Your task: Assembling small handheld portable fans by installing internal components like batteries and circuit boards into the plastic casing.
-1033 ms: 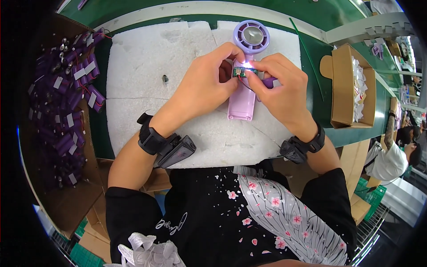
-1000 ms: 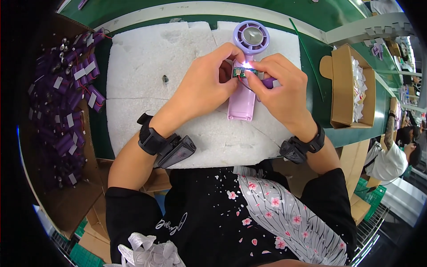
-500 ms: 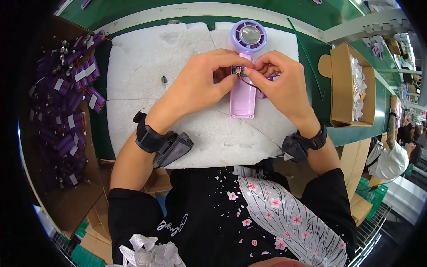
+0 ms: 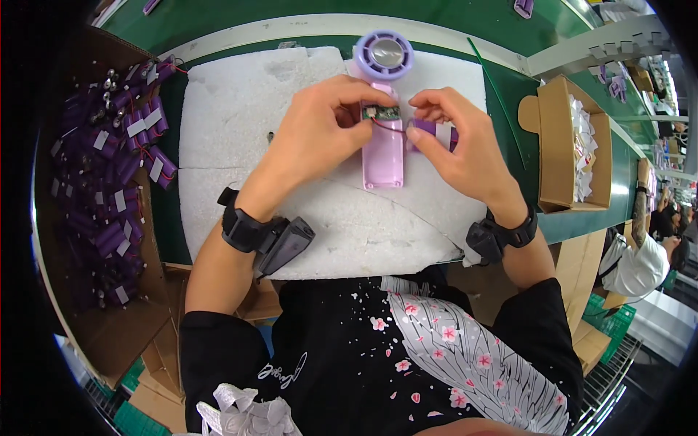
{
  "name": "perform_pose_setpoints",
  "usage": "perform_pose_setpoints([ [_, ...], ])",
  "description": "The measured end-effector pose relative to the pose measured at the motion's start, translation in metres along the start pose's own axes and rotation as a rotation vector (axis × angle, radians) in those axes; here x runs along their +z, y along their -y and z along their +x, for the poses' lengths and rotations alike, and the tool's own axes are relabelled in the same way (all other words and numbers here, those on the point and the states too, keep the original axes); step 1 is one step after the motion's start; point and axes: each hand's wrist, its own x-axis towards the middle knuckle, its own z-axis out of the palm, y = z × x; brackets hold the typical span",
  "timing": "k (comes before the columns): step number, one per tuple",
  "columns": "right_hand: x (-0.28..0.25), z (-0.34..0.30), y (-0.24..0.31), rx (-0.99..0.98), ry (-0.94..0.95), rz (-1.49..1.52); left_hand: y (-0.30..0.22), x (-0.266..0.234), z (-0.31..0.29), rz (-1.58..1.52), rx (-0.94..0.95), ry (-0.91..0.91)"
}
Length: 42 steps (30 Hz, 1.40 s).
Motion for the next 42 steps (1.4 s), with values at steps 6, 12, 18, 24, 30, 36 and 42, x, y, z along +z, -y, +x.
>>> perform_pose_setpoints([
  [6,-0.026,-0.003,0.0,-0.13,0.082,-0.356,0.002,-0.006,0.002,0.008,-0.052,-0.052],
  [12,-0.027,-0.011,0.008,-0.108,0.146,-0.415,0.002,-0.007,0.001,0.025,-0.05,-0.046],
  [18,-0.02,-0.009,0.015,-0.205,0.163,-0.495,-0.007,-0.006,0.0,0.04,-0.121,-0.02],
  [24,-0.02,-0.004,0.012,-0.162,0.17,-0.524,0.001,-0.004,0.002,0.024,-0.056,-0.09],
  [30,-0.027,-0.003,0.007,-0.119,0.181,-0.381,0.002,-0.003,0.003,0.036,-0.027,-0.065],
  [36,-0.022,-0.003,0.009,-0.222,0.187,-0.449,0.001,-0.009,0.001,0.049,-0.035,-0.041],
  [42,-0.01,-0.008,0.011,-0.263,0.243,-0.652,0.006,-0.011,0.002,0.025,-0.037,-0.047],
])
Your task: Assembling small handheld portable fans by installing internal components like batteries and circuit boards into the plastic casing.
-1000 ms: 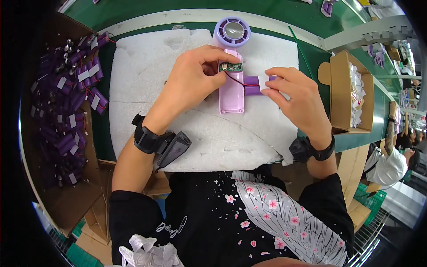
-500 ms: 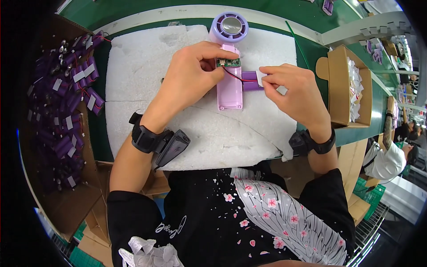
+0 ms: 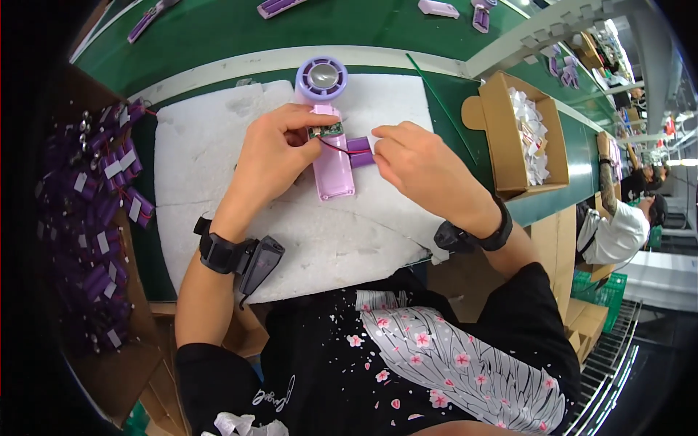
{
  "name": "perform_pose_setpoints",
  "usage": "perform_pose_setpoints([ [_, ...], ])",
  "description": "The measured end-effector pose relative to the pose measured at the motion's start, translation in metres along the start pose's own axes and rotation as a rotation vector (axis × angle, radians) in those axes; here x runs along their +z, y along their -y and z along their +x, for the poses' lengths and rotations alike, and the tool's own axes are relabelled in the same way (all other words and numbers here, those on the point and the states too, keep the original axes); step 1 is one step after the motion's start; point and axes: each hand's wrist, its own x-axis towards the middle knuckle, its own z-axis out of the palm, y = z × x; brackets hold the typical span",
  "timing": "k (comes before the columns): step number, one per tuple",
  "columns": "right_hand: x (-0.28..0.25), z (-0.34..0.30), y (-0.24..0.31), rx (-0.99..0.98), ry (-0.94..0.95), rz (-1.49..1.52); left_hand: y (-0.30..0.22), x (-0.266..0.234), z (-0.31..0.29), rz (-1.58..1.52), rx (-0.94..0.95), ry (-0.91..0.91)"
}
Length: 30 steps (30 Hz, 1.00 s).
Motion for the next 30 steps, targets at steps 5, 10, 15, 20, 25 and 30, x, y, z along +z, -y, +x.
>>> perform_pose_setpoints([
  [5,0.003,0.004,0.0,-0.052,0.075,-0.162,0.006,-0.002,0.0,0.022,-0.023,-0.022],
  [10,0.002,0.003,-0.013,0.112,0.001,0.257,0.001,-0.005,0.003,0.026,-0.024,-0.006],
  [15,-0.009,-0.011,-0.033,0.312,-0.016,0.353,0.01,-0.006,0.002,0.008,-0.047,0.02],
  [20,-0.078,-0.078,-0.1,0.746,-0.416,-0.12,0.008,-0.013,0.002,0.037,-0.035,0.018],
  [25,-0.096,-0.058,-0.063,0.926,-0.297,-0.007,0.003,-0.006,0.004,0.033,-0.015,0.031],
  [30,-0.014,0.003,-0.023,0.175,-0.273,0.448,0.004,-0.006,0.004,0.043,-0.031,0.04],
])
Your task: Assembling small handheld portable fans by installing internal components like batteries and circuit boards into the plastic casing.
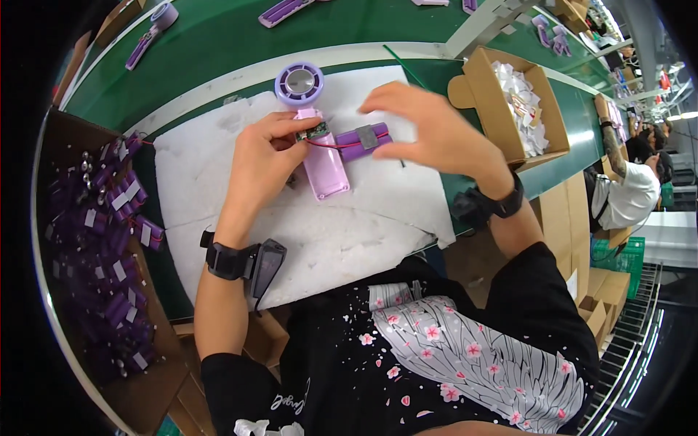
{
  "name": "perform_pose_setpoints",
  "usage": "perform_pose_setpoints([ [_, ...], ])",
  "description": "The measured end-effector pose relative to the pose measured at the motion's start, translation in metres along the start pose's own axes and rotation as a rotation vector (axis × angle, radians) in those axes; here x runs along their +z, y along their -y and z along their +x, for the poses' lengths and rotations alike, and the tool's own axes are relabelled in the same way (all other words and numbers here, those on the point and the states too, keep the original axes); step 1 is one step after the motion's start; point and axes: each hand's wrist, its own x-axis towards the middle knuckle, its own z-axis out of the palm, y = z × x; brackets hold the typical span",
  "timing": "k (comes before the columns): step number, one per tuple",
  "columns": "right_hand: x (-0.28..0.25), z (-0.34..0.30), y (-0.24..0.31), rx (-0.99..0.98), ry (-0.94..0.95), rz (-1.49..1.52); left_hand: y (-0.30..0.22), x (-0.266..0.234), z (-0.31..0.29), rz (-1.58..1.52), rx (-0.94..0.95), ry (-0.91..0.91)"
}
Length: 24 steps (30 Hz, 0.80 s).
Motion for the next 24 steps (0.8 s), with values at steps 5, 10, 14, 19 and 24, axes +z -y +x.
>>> perform_pose_setpoints([
  [5,0.016,0.004,-0.015,-0.031,0.311,0.023,-0.006,0.0,0.0,-0.017,0.014,-0.01],
  [10,0.006,0.001,-0.012,0.535,0.557,0.412,-0.006,0.002,-0.003,-0.025,0.014,-0.006],
  [14,0.009,0.003,-0.016,0.656,0.665,0.805,-0.011,-0.001,-0.003,-0.014,-0.014,0.024],
  [19,0.008,-0.001,-0.003,0.634,0.587,1.208,-0.012,-0.002,-0.004,-0.034,0.013,0.025],
  [24,0.007,-0.005,-0.006,0.431,0.598,1.241,-0.008,0.001,-0.004,-0.03,0.055,0.01],
])
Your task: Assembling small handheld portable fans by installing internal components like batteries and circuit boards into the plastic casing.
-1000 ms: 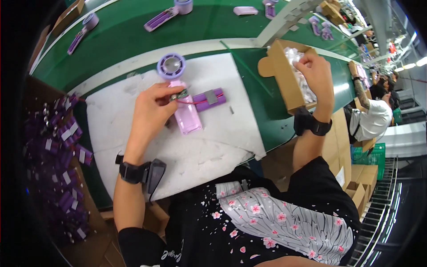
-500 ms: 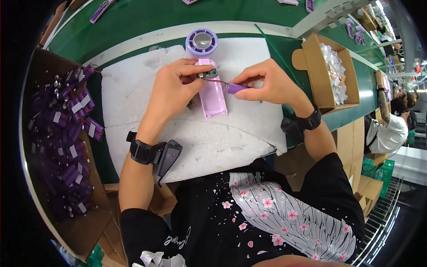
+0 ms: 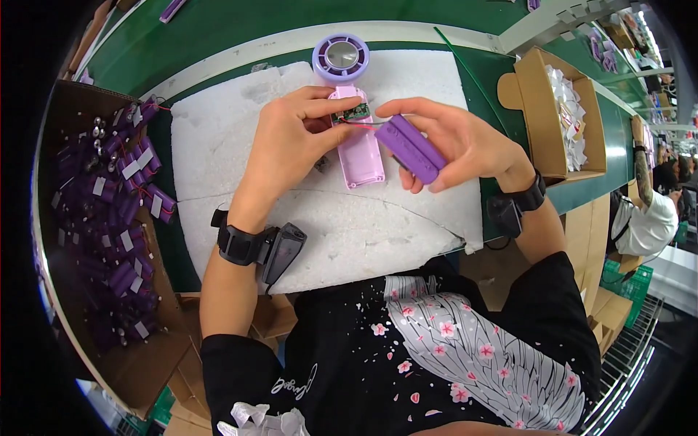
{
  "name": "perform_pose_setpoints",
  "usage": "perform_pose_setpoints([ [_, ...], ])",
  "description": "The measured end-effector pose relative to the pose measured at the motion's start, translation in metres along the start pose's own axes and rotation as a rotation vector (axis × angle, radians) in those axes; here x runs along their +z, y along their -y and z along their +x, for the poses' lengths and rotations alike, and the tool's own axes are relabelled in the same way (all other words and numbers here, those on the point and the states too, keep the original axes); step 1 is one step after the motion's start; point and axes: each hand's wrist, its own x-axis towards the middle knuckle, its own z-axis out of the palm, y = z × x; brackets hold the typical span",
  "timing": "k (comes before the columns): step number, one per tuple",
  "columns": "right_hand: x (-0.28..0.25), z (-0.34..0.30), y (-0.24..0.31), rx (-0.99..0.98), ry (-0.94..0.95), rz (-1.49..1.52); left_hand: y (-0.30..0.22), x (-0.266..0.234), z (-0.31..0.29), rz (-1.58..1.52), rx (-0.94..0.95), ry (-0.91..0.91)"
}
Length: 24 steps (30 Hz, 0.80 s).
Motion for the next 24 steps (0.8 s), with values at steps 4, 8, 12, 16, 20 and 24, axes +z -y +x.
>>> perform_pose_setpoints([
  [4,-0.004,0.001,0.007,0.115,-0.088,-0.098,-0.005,0.001,-0.001,0.157,0.043,-0.023],
  [8,-0.006,0.003,0.004,0.075,-0.106,-0.302,-0.007,0.002,0.0,0.18,0.058,-0.049],
  [12,0.001,0.005,0.002,-0.058,-0.113,-0.555,-0.005,0.001,-0.001,0.185,0.133,-0.05],
  [16,0.016,0.01,-0.005,-0.08,-0.177,-0.615,-0.005,0.001,-0.001,0.197,0.112,-0.038],
  [20,0.027,0.013,-0.014,-0.087,-0.296,-0.708,-0.003,0.002,0.0,0.239,0.159,-0.029],
  [24,0.03,0.018,-0.019,-0.151,-0.329,-0.935,-0.004,-0.001,-0.001,0.221,0.148,0.013],
])
